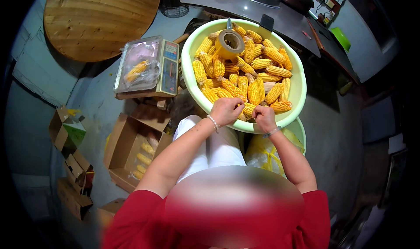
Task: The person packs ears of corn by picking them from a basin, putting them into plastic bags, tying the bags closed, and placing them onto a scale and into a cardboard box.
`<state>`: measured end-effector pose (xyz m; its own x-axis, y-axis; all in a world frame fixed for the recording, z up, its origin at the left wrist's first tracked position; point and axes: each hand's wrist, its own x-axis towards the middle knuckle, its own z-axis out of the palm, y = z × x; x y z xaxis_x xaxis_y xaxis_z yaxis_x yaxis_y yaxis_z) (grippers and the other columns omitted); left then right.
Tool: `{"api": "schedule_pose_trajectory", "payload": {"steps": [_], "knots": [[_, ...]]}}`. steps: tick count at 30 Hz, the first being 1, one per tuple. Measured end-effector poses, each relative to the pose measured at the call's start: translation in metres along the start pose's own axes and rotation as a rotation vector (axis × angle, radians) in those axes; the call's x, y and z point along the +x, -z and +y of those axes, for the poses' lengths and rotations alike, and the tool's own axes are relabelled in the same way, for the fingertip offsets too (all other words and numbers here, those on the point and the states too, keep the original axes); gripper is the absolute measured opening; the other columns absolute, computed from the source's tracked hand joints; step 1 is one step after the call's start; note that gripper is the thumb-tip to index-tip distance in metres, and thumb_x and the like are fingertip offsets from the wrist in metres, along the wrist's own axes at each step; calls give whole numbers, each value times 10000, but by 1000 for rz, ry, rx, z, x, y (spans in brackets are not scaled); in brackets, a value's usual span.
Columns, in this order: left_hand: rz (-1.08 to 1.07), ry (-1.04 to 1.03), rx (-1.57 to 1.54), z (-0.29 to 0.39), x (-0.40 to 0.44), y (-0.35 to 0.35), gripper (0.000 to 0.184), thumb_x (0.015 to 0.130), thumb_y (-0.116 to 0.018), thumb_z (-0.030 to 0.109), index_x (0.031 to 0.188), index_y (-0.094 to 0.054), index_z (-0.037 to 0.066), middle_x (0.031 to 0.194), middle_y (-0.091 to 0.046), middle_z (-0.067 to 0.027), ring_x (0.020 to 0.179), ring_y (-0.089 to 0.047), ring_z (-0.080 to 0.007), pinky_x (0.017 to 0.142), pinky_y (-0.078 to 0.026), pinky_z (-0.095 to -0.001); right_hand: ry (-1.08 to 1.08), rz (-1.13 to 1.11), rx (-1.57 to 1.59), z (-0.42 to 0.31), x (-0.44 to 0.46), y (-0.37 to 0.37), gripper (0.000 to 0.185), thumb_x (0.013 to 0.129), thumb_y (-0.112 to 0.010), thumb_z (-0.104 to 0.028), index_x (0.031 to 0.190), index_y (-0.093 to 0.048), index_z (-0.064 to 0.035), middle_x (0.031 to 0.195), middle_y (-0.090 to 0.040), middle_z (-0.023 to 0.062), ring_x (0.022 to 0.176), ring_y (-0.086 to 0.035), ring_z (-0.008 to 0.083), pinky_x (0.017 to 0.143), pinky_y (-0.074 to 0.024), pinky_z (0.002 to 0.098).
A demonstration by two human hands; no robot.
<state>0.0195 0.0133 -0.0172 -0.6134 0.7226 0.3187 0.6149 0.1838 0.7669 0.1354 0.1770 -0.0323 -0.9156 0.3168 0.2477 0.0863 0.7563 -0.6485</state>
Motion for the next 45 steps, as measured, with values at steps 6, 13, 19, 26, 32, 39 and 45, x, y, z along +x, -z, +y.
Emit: {"api": "schedule_pose_trajectory", "payload": {"steps": [6, 13, 19, 26, 32, 39, 45], "knots": [[-42, 24, -134, 1, -5, 12, 174, 789, -622, 229, 854, -682, 78, 641, -612, -102, 549, -587, -192, 528, -457, -293, 25, 16, -6, 8, -1, -4, 208, 614, -418, 112, 611, -582, -16, 526, -545, 82, 489, -525, 135, 477, -407, 260], [60, 182, -330, -20, -27, 61, 154, 847, -612, 125, 898, -660, -12, 700, -623, -8, 601, -518, -41, 538, -429, -198, -15, -11, 24, 0, 0, 0, 180, 644, -466, 60, 608, -600, -54, 572, -576, 118, 514, -575, 241, 500, -444, 316], [282, 281, -435, -78, -31, 103, 168, 831, -621, 142, 849, -653, -22, 645, -609, -8, 586, -521, -46, 529, -429, -214, -22, -32, 3, 3, 1, -1, 177, 644, -468, 64, 609, -600, -48, 570, -574, 119, 510, -575, 232, 499, -444, 310], [310, 403, 28, -116, -29, 138, 205, 786, -606, 221, 844, -668, 35, 677, -638, -100, 609, -611, -211, 594, -472, -317, -37, -54, -23, 2, 2, -1, 171, 641, -473, 64, 608, -600, -47, 575, -577, 120, 514, -580, 239, 499, -448, 313], [257, 410, 528, -138, -20, 155, 189, 764, -605, 205, 906, -672, 100, 950, -646, -98, 866, -607, -274, 732, -480, -362, -28, -55, -27, 0, 3, -1, 169, 638, -480, 64, 610, -604, -47, 575, -577, 119, 518, -585, 241, 501, -454, 312], [210, 329, 842, -169, -5, 155, 254, 699, -629, 210, 921, -655, 92, 1248, -484, -180, 1194, -405, -329, 948, -329, -477, -53, -61, -39, -1, 2, 0, 166, 637, -483, 66, 611, -602, -46, 569, -571, 119, 507, -578, 225, 495, -447, 302], [24, 443, 1011, -174, 11, 158, 369, 703, -654, 240, 1055, -628, 132, 1292, -450, -168, 1240, -365, -315, 977, -298, -503, -63, -60, -29, -1, 2, -1, 165, 637, -483, 70, 608, -598, -44, 569, -570, 121, 506, -577, 221, 495, -446, 301]]}}
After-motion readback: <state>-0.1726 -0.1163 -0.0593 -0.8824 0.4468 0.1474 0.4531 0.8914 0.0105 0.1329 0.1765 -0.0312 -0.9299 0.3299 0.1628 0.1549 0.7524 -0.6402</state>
